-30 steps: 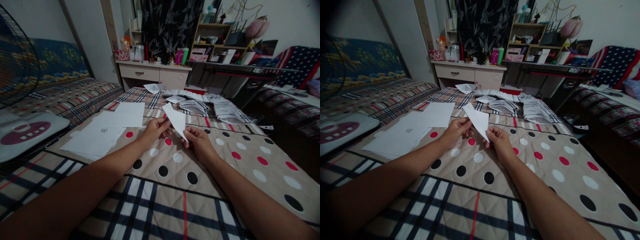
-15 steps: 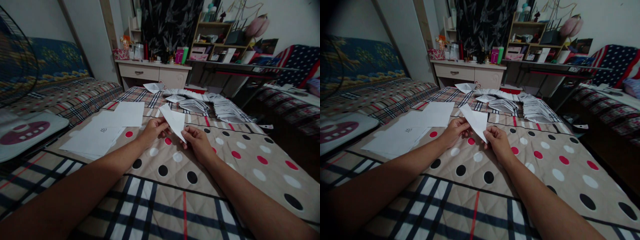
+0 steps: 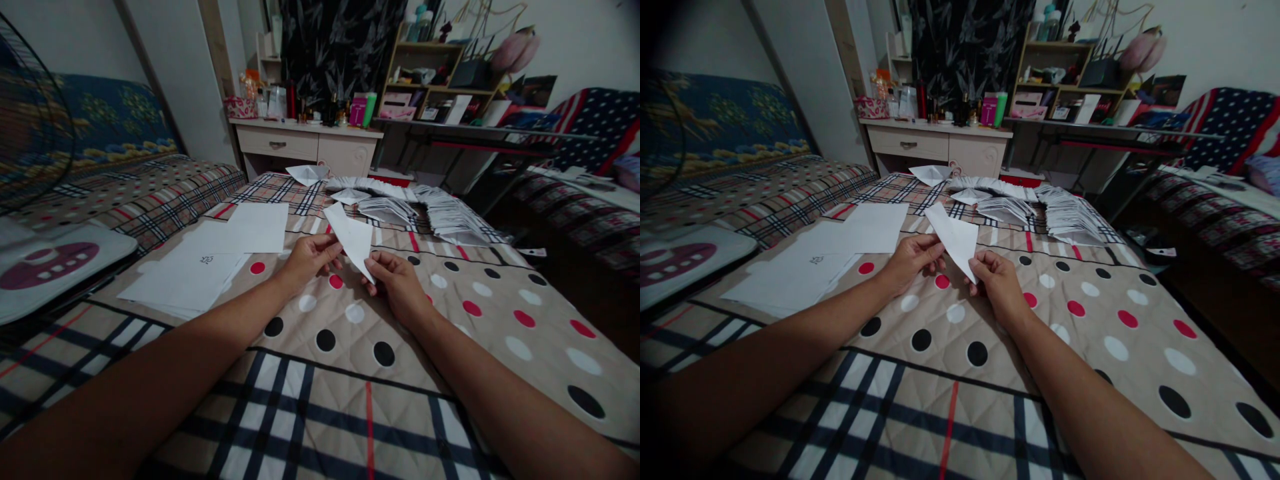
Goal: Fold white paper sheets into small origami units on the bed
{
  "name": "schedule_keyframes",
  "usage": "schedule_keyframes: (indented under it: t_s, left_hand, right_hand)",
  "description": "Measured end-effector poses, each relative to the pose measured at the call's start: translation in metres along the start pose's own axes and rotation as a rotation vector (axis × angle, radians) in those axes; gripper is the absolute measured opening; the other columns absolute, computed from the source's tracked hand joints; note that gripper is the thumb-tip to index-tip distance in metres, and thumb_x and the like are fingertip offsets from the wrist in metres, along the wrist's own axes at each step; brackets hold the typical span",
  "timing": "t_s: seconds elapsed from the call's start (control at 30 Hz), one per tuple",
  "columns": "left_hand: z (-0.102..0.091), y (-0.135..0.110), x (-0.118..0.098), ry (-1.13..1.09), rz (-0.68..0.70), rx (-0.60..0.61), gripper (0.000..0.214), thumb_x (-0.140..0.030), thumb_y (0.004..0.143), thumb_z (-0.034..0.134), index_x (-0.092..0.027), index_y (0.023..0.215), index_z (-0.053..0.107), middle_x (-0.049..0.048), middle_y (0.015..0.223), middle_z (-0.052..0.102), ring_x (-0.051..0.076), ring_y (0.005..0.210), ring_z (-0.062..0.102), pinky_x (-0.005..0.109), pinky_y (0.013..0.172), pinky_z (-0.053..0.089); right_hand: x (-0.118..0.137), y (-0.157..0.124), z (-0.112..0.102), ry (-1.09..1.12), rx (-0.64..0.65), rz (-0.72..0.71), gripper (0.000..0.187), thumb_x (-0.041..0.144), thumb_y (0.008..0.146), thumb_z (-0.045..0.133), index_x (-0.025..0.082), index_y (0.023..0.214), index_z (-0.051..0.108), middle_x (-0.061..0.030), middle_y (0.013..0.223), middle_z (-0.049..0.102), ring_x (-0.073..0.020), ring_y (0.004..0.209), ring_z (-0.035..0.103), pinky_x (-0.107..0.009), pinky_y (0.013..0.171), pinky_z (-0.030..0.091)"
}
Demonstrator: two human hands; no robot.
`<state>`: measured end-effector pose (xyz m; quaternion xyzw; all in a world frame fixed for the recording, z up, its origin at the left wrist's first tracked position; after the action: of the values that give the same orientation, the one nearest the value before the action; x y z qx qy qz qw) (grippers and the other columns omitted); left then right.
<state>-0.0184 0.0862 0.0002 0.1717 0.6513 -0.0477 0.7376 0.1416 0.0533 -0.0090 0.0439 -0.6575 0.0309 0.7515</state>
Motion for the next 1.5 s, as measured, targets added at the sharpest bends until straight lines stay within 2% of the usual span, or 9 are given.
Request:
schedule_keyframes:
  t_s: [0.83,0.97,1.13,1.5]
  left_hand:
    - [-0.003,0.002,0.006,0.003,0.012,0.016,0.036,-0.048,0.081,0.069,-0.013,0.084,0.069,0.0027,0.062,0.067,0.007,0.047,0.054,0.017,0.042,0.033]
    - [-0.004,0.002,0.001,0.043,0.028,-0.031,0.031,-0.044,0.079,0.068,-0.013,0.081,0.068,0.0008,0.059,0.065,0.007,0.047,0.055,0.017,0.042,0.034]
    - [-0.008,0.002,-0.003,0.077,0.046,-0.097,0.025,-0.032,0.076,0.066,-0.012,0.091,0.071,0.0001,0.060,0.066,0.008,0.048,0.057,0.017,0.042,0.036]
    - [-0.008,0.003,-0.001,0.105,0.023,-0.099,0.027,-0.029,0.071,0.068,-0.012,0.091,0.072,-0.0005,0.058,0.064,0.008,0.048,0.056,0.018,0.045,0.037]
  right_hand:
    - [0.000,0.001,0.000,-0.021,0.005,-0.012,0.029,0.041,0.073,0.076,0.018,0.075,0.060,0.0009,0.058,0.063,-0.0072,0.039,0.045,-0.020,0.041,0.030]
    - [0.000,0.000,0.001,-0.044,0.006,-0.025,0.029,0.042,0.073,0.076,0.017,0.075,0.059,0.0015,0.055,0.062,-0.0074,0.039,0.045,-0.020,0.040,0.031]
    - [0.001,-0.001,0.003,-0.093,-0.001,-0.055,0.030,0.042,0.073,0.076,0.017,0.073,0.059,0.0043,0.052,0.056,-0.0068,0.036,0.044,-0.020,0.037,0.031]
    - [0.001,0.000,0.004,-0.118,0.013,-0.076,0.031,0.044,0.073,0.075,0.018,0.072,0.057,0.0043,0.052,0.056,-0.0066,0.036,0.044,-0.019,0.036,0.030]
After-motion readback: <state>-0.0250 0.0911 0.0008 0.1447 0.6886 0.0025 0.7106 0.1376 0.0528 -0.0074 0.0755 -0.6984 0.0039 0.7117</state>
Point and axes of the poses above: each hand's wrist, its own y-axis towards the middle knuckle, its own z-axis out of the palm, x = y × z, the point moved 6 cm from there along y, towards the middle knuckle
